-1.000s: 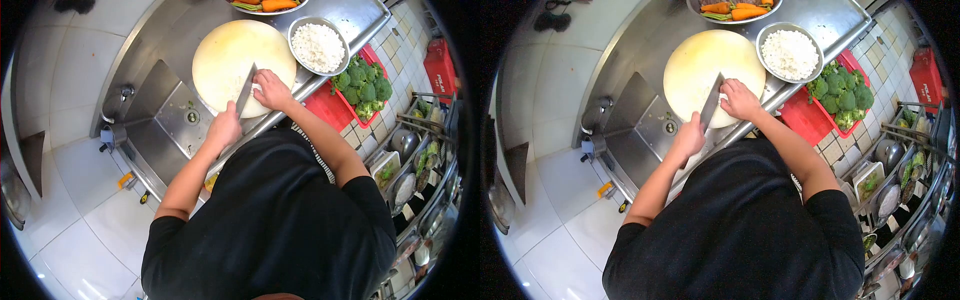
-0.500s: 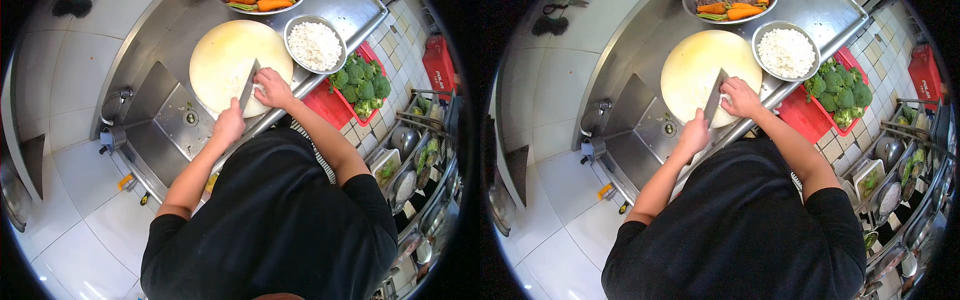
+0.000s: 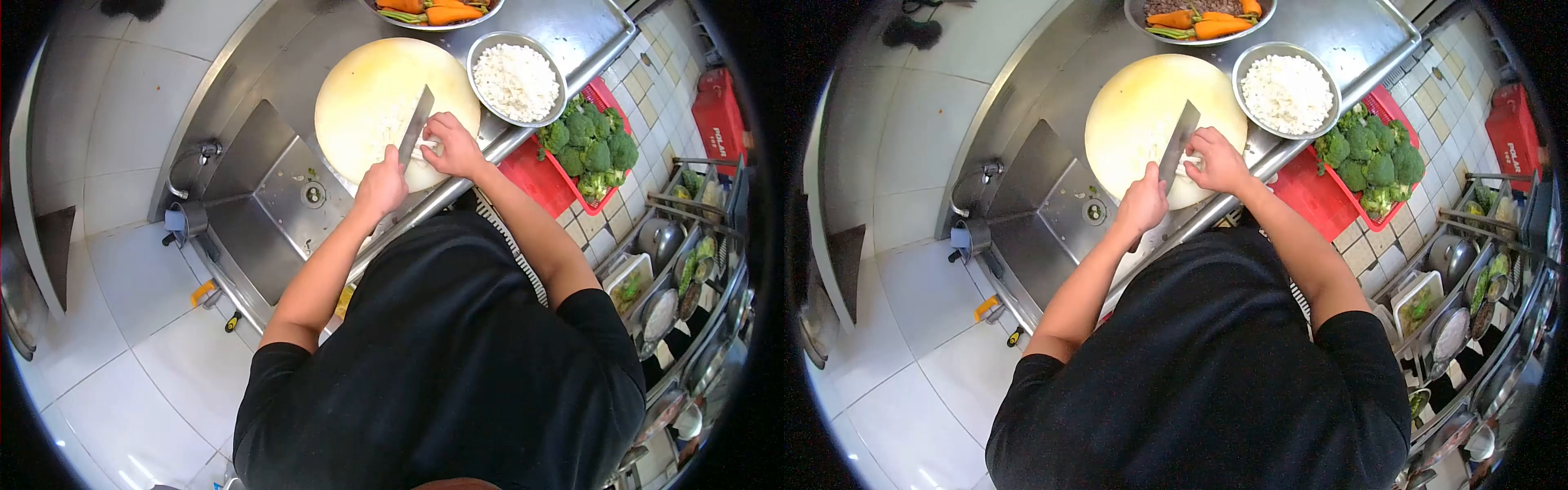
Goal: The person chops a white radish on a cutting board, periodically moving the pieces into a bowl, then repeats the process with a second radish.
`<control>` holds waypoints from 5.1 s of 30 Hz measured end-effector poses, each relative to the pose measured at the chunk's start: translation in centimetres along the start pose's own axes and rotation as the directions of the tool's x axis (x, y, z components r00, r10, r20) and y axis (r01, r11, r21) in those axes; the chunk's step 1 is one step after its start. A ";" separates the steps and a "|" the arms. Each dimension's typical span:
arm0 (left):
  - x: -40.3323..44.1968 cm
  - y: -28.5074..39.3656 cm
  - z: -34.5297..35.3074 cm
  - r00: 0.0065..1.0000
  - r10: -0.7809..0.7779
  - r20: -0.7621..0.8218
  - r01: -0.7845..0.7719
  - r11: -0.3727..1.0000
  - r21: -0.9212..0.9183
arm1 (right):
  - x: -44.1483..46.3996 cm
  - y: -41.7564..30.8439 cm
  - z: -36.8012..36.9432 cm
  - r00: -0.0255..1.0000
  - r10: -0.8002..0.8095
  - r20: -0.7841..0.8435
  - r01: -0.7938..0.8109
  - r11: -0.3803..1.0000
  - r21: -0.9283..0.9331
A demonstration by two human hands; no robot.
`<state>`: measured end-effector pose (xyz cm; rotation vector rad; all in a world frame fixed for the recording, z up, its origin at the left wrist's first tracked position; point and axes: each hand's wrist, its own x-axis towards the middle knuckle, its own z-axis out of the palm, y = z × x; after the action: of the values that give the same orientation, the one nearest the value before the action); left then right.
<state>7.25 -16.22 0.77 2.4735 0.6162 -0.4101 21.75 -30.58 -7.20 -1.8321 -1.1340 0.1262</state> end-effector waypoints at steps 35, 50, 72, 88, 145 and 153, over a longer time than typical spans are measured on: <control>-1.2 0.7 0.6 0.999 -0.015 0.043 0.013 0.999 0.038 | -0.9 0.2 0.5 0.990 0.031 -0.139 -0.049 0.990 -0.130; 1.2 1.3 0.6 0.999 0.032 -0.012 -0.032 0.999 0.022 | -1.8 -2.4 0.8 0.997 0.047 -0.053 -0.058 0.974 -0.219; -1.3 -1.4 -0.1 0.999 0.033 0.015 -0.033 0.999 -0.027 | -4.9 -6.2 2.4 0.962 0.254 0.099 -0.193 0.891 -0.410; -4.2 -4.6 -0.9 0.998 -0.006 0.067 0.008 1.000 -0.030 | -4.4 -6.4 3.7 0.964 0.263 0.030 -0.234 0.902 -0.363; -3.7 -5.7 -3.6 0.998 -0.064 0.010 0.064 0.997 0.030 | -1.6 -7.7 6.8 0.911 0.400 0.098 -0.395 0.917 -0.060; -4.2 -5.3 -2.4 0.997 -0.075 -0.026 0.075 0.997 -0.001 | -1.3 -7.6 5.3 0.939 0.287 0.191 -0.270 0.957 -0.110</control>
<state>1.35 -12.37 2.09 2.4650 0.7212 -0.4075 13.39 -27.08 -4.78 -2.0842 -1.0228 0.4489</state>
